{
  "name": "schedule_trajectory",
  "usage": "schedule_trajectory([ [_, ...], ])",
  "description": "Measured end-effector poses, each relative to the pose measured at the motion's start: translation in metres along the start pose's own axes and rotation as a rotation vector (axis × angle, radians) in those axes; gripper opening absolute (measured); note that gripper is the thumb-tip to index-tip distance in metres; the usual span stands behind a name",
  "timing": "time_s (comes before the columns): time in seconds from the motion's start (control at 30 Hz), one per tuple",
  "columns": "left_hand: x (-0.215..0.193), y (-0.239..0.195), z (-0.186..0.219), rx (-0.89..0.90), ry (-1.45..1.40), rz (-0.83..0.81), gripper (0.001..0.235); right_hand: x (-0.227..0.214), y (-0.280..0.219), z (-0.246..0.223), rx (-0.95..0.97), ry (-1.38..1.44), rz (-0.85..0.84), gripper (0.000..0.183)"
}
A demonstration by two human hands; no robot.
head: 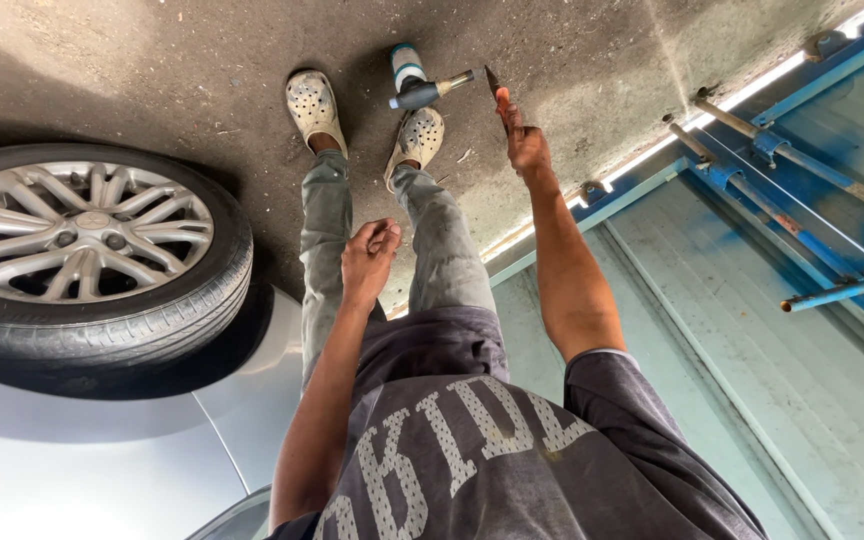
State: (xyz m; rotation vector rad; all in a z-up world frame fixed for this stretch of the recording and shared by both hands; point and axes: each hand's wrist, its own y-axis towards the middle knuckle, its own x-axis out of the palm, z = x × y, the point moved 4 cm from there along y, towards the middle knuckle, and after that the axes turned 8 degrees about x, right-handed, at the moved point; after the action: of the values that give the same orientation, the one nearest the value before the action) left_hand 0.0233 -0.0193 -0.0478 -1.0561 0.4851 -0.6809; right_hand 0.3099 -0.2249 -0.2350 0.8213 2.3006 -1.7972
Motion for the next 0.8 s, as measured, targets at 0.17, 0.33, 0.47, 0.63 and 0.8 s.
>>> schedule_trajectory([
  [0.17, -0.001, 0.000, 0.002, -0.020, 0.014, 0.014, 0.041, 0.000, 0.000, 0.001, 0.234, -0.154, 0.007, 0.091],
  [0.33, 0.000, 0.003, -0.006, 0.008, -0.056, -0.017, 0.036, 0.002, 0.003, 0.009, 0.286, -0.249, 0.011, 0.096],
  [0.47, 0.002, 0.005, -0.024, 0.278, -0.102, -0.056, 0.015, -0.001, -0.001, 0.002, 0.322, -0.268, 0.028, 0.098],
  [0.63, -0.001, -0.037, 0.077, 0.274, -0.611, -0.229, 0.018, -0.007, -0.009, -0.013, 0.116, -0.190, 0.091, 0.093],
  [0.8, -0.002, -0.160, 0.266, 0.417, -0.952, -0.915, 0.042, -0.002, -0.006, 0.014, 0.385, -0.255, 0.073, 0.096],
])
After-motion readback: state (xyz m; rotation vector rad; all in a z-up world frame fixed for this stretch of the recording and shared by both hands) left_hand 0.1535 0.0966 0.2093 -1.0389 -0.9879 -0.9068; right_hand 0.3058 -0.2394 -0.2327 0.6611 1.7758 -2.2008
